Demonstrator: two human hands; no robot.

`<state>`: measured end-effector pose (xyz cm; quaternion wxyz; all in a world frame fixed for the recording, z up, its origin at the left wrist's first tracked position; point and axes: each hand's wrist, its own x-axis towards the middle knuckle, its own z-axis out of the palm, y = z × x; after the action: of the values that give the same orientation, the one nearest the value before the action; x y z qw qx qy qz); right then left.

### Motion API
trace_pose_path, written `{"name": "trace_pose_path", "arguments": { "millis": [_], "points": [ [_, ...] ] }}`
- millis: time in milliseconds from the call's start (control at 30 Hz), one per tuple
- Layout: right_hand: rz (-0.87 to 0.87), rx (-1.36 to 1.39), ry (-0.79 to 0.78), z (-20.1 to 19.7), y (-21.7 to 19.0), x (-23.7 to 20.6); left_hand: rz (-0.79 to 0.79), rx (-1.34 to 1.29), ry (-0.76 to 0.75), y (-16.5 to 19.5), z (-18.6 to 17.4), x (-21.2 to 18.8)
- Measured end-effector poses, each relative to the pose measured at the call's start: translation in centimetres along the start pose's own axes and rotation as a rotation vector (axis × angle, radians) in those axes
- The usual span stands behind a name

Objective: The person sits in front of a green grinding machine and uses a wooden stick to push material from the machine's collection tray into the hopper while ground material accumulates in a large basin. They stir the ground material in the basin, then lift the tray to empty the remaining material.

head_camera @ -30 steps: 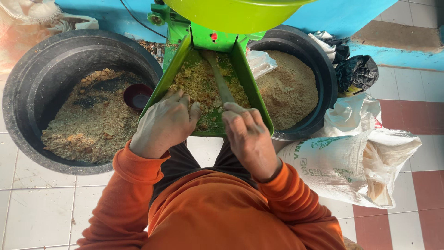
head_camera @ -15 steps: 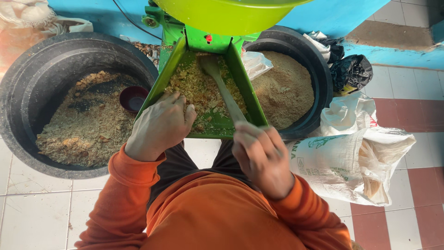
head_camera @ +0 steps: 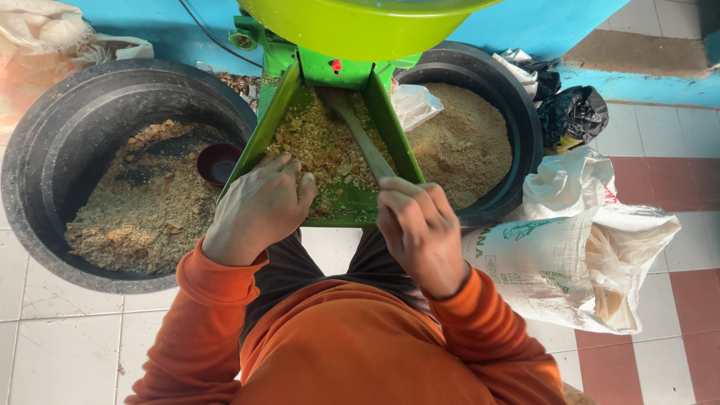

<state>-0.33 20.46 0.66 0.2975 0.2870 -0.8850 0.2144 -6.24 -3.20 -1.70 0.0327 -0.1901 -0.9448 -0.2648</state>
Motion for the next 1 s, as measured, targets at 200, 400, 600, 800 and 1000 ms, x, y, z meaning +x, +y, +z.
{"name": "trace_pose_path", "arguments": {
  "millis": [200,400,600,800,1000],
  "points": [
    [0.019,0.045,0.011,0.6,0.0,0.6,-0.047,0.004,-0.059,0.2,-0.2,0.0],
    [0.008,0.057,0.043,-0.5,-1.0,0.4,-0.004,0.005,-0.027,-0.1,0.0,0.1],
    [0.068,-0.030,0.019,0.2,0.3,1.2,0.001,0.021,-0.055,-1.2,1.2,-0.3],
    [0.226,0.007,0.018,-9.4,-0.5,-1.6,0.177,0.022,-0.061,-2.0,2.5,0.7],
    [0.256,-0.008,-0.012,-11.5,-2.4,-0.8,0.209,-0.082,-0.014,-1.8,3.1,1.4]
  ]
}}
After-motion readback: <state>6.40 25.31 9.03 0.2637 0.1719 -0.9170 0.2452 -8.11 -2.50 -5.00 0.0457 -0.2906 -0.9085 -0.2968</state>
